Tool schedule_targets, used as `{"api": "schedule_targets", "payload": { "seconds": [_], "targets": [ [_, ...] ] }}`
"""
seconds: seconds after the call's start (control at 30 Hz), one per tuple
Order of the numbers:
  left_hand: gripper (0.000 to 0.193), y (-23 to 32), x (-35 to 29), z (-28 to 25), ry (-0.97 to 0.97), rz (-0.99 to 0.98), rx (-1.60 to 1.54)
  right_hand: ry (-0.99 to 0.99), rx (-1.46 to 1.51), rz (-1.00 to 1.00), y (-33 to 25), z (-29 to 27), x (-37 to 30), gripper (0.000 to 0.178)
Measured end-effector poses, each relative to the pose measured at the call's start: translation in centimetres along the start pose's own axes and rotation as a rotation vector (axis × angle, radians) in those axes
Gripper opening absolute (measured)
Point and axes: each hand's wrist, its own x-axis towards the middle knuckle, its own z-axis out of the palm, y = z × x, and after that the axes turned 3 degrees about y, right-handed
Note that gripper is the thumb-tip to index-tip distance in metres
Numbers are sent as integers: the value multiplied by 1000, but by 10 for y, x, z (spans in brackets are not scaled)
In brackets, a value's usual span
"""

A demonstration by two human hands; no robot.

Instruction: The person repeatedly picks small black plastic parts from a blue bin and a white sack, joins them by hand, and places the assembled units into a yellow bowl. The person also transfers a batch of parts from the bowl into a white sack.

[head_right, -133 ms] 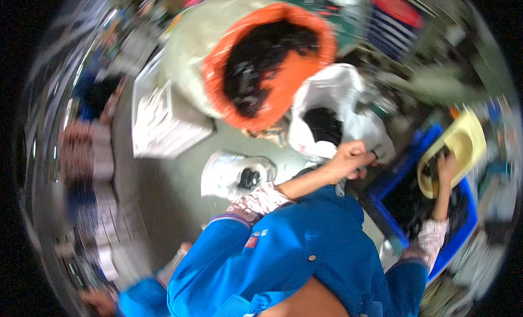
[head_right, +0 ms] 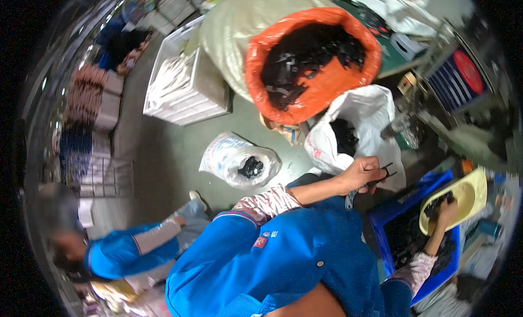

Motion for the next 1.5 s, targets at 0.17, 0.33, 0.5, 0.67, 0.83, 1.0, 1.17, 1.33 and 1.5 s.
{"api": "schedule_targets", "payload": {
  "seconds": [0.17, 0.33, 0.5, 0.67, 0.83, 1.0, 1.17, 1.33, 1.5],
  "targets": [
    [21, 1, -8, -33, 46, 132, -3, -39, 74, 21, -13, 36, 26, 40],
    [21, 9, -5, -37, 74, 163, -29, 45, 266, 91, -28, 19, 28, 33],
    [21, 5, -5, -32, 38, 120, -90, 164, 366, 96, -4, 18, 20, 35],
    [20, -1, -8, -31, 23, 97, -72, 302, 399, 109, -45, -9, -18, 41],
    [19, -5, 6, -34, 75, 63, 81, 366, 574, 17, -99, -48, -59, 42],
    [9, 19, 13, -32, 134, 184, 188, -177, 1084, 98, -252, -87, -105, 39],
    [18, 23, 26, -35, -23, 289, 375, -307, 1306, 85, -292, -76, -112, 35],
    [22, 37, 19, -30, -57, 164, 354, -267, 1319, 91, -298, -79, -131, 32],
    [24, 39, 37, -40, -169, 239, 555, -292, 1332, 94, -302, -76, -127, 32]
  ]
}}
